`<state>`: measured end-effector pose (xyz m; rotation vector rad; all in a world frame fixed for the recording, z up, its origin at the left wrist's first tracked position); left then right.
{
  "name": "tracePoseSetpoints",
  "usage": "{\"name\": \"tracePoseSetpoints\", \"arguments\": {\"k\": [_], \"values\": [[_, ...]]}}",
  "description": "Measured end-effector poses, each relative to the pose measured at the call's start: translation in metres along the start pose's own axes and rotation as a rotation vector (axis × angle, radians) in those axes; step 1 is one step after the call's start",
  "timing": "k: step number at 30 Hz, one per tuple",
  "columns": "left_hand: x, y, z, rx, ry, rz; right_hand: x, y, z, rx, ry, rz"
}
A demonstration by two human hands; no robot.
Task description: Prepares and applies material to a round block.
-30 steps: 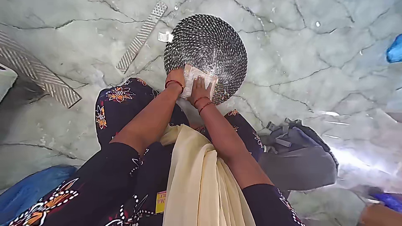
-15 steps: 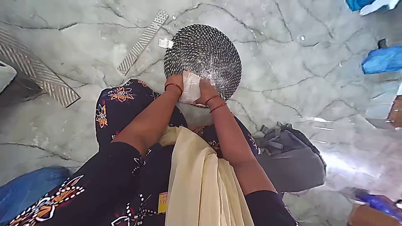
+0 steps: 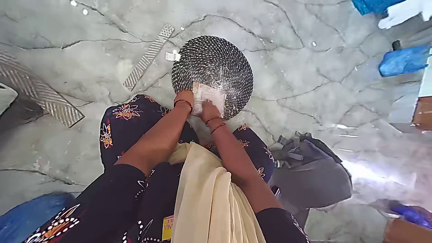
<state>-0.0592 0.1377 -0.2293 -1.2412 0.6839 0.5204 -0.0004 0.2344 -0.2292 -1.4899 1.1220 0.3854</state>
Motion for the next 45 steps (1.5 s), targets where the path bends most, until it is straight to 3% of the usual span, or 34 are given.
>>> {"name": "tracePoseSetpoints", "arguments": {"k": [3, 6, 12, 18, 28, 33, 39, 42, 45], "values": [[0.002, 0.001, -0.008, 0.018, -0.057, 0.019, -0.033, -0.006, 0.021, 0.129, 0.050, 0.018], [-0.005, 0.004, -0.007, 0.010, -0.077, 0.039, -0.045, -0.001, 0.034, 0.086, -0.011, -0.016], [-0.003, 0.010, -0.003, -0.015, -0.029, 0.015, -0.001, 0.015, -0.004, -0.124, -0.146, -0.152], [0.000, 0.004, 0.001, -0.028, 0.048, -0.047, 0.029, 0.007, -0.013, -0.133, -0.122, 0.006], [-0.004, 0.008, -0.005, 0.018, -0.019, 0.022, -0.030, 0.004, 0.004, -0.006, -0.051, -0.070], [-0.005, 0.010, -0.001, -0.006, -0.010, 0.005, 0.000, 0.018, -0.016, -0.096, -0.124, -0.132], [0.001, 0.013, -0.005, -0.008, 0.027, 0.016, 0.036, 0.006, -0.023, -0.114, -0.158, 0.010], [-0.001, 0.007, -0.002, 0.012, -0.003, 0.027, 0.030, -0.005, -0.023, -0.104, -0.134, 0.041], [0.001, -0.001, -0.008, 0.021, -0.031, 0.015, -0.005, -0.014, -0.017, 0.001, 0.022, 0.041]]}}
Point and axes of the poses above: each hand's wrist, its own y-axis towards the middle knuckle, its own x-axis out of the palm, z = x × y, the point moved 7 cm from there along y, towards the middle knuckle, and after that the axes turned 13 degrees about y, right-handed, at the moved point
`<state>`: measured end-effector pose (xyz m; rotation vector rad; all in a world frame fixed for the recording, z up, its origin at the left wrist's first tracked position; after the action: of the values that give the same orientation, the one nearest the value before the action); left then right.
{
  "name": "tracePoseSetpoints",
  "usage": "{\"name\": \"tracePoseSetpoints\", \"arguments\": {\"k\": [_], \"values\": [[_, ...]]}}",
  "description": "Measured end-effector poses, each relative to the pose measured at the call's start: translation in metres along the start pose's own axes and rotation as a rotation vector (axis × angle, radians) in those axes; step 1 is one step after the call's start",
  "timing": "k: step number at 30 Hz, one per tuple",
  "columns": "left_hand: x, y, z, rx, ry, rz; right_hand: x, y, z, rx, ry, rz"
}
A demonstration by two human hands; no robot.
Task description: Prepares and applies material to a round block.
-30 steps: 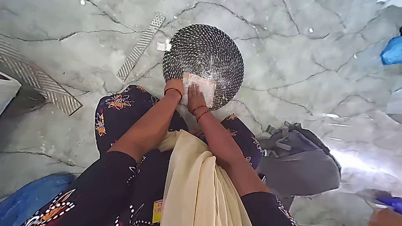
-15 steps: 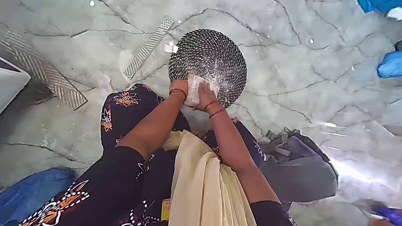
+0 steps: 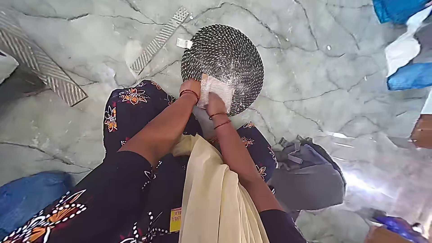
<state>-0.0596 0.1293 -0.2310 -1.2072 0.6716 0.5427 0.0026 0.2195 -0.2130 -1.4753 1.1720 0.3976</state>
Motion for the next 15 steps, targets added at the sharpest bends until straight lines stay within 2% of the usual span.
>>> {"name": "tracePoseSetpoints", "arguments": {"k": [3, 6, 8, 10, 12, 15], "values": [[-0.004, 0.003, -0.001, -0.009, -0.045, 0.003, -0.026, 0.012, 0.027, 0.111, -0.003, -0.048], [-0.008, 0.007, 0.003, -0.008, -0.057, 0.011, -0.032, 0.020, 0.023, 0.047, -0.027, -0.131], [-0.009, 0.011, 0.003, -0.019, -0.051, 0.006, -0.022, 0.024, 0.007, -0.022, -0.087, -0.170], [-0.002, 0.014, 0.004, -0.027, -0.018, -0.031, 0.007, 0.028, 0.002, -0.045, -0.134, -0.176], [0.013, 0.010, 0.007, -0.031, -0.010, -0.073, 0.039, 0.018, 0.005, -0.053, -0.102, -0.060], [-0.023, -0.014, 0.006, -0.080, -0.067, -0.043, 0.034, 0.004, -0.012, -0.109, 0.004, 0.087]]}}
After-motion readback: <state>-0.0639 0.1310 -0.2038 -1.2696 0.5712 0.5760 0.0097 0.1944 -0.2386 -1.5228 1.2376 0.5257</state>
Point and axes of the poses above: each hand's wrist, its own y-axis towards the middle knuckle, its own x-axis out of the palm, z = x × y, the point moved 7 cm from there along y, towards the middle knuckle, and after that the axes turned 13 degrees about y, right-handed, at the moved point
